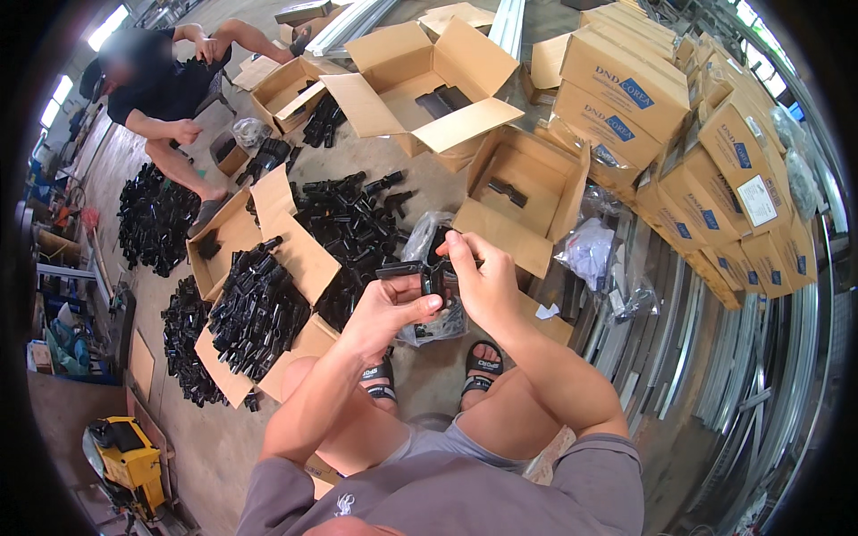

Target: The person handles black plastic components on the floor, picking them up, rotating them, and placing them into cardboard boxes.

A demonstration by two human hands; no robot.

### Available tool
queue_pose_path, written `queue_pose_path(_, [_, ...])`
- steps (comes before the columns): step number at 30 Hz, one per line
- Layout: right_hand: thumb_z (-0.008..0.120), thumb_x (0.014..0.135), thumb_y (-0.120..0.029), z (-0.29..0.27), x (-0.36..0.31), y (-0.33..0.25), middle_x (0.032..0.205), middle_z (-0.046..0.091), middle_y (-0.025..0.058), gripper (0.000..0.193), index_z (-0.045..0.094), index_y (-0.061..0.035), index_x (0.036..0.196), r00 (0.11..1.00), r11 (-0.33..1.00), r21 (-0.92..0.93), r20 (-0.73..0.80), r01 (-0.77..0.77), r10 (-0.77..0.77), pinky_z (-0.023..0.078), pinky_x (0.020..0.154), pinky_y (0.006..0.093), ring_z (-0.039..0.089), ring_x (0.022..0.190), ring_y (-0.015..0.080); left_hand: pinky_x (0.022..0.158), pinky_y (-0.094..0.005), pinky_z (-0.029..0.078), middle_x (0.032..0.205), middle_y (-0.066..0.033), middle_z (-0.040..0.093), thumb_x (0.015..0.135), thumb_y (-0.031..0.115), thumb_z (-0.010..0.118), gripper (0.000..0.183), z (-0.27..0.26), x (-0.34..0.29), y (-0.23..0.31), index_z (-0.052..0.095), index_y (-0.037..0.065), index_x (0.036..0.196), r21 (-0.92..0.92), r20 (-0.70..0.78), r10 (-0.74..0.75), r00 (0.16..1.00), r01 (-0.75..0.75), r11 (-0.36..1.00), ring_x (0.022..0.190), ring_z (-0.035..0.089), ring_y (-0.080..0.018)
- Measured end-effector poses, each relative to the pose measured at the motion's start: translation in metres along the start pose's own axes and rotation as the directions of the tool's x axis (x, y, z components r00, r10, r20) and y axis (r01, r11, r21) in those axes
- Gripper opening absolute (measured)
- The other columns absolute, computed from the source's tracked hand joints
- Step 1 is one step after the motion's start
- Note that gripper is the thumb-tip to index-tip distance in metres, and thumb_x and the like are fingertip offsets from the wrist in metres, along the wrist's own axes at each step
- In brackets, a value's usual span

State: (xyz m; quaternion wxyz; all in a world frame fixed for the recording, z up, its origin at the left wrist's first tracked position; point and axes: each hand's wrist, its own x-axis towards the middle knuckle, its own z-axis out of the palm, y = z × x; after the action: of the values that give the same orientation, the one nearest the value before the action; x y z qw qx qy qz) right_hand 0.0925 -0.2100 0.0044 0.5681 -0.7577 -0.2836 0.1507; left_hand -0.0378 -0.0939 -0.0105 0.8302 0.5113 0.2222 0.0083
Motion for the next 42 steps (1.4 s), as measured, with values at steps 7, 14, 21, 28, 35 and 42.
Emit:
queue_pose_path(7, [0.057,0.1,-0.034,0.005,0.001,0.0,0.066,0.064,0.0071,0.04,0.069,0.0012,0.085,1.0,0.999,-0.041,0.008,-0.012,0.012,0.046,0.062,0.0296,0.057,0.065,0.0095,0.083,-0.0248,0.051,0.104,-0.0047,0.07,0.089,0.015,0.075,0.031,-0.001,0.0,0.0,0.068,-0.002,0.114,0.029,-0.015,0.042,0.999,-0.041,0.999,0.089,0.063,-0.0079])
queue_pose_path(14, [0.053,0.102,-0.036,0.006,0.002,0.007,0.063,0.049,-0.003,0.043,0.069,0.0002,0.086,1.0,1.0,0.014,-0.008,0.007,-0.006,0.032,0.056,0.0255,0.04,0.062,0.0054,0.088,-0.0261,0.05,0.112,-0.0088,0.069,0.089,0.008,0.074,0.037,0.0,0.002,0.003,0.063,-0.009,0.12,0.008,0.007,0.031,0.999,-0.031,0.999,0.098,0.062,-0.0099])
queue_pose_path(21, [0.052,0.102,-0.036,0.009,-0.001,0.0,0.063,0.049,-0.0041,0.043,0.07,0.0005,0.086,1.0,0.999,-0.041,-0.001,-0.008,0.008,0.031,0.056,0.0252,0.039,0.062,0.0049,0.084,-0.0259,0.051,0.103,-0.0073,0.071,0.089,0.006,0.073,0.031,-0.001,0.003,-0.001,0.066,-0.008,0.115,0.21,-0.033,0.14,0.99,-0.13,0.969,0.091,0.062,-0.008])
queue_pose_path(28, [0.054,0.101,-0.036,0.009,0.001,0.007,0.061,0.056,0.003,0.044,0.069,0.0011,0.084,0.999,1.0,0.016,-0.039,-0.008,0.008,0.04,0.057,0.0276,0.048,0.061,0.0073,0.088,-0.0272,0.052,0.108,-0.0102,0.07,0.087,0.006,0.075,0.037,-0.004,0.0,0.008,0.064,-0.01,0.118,0.131,0.001,0.108,0.994,-0.107,0.986,0.094,0.064,-0.0109])
queue_pose_path(35, [0.053,0.102,-0.035,0.012,0.0,0.009,0.061,0.056,0.0021,0.044,0.069,0.0013,0.084,0.999,0.999,0.034,-0.041,-0.004,0.005,0.039,0.056,0.0277,0.047,0.06,0.0076,0.084,-0.0261,0.052,0.105,-0.0071,0.07,0.086,0.007,0.076,0.032,-0.005,0.001,0.0,0.067,-0.005,0.114,0.025,-0.013,0.072,0.997,-0.071,0.997,0.091,0.064,-0.0093])
queue_pose_path(42, [0.052,0.102,-0.035,0.015,0.0,0.01,0.063,0.058,0.0031,0.044,0.069,0.0007,0.085,0.997,0.998,0.018,-0.039,-0.061,0.062,0.041,0.058,0.0282,0.051,0.062,0.0086,0.08,-0.0225,0.051,0.104,-0.0055,0.07,0.086,0.008,0.077,0.032,-0.005,0.0,0.002,0.067,-0.004,0.114,-0.064,-0.013,0.021,1.0,-0.021,0.998,0.088,0.062,-0.0065])
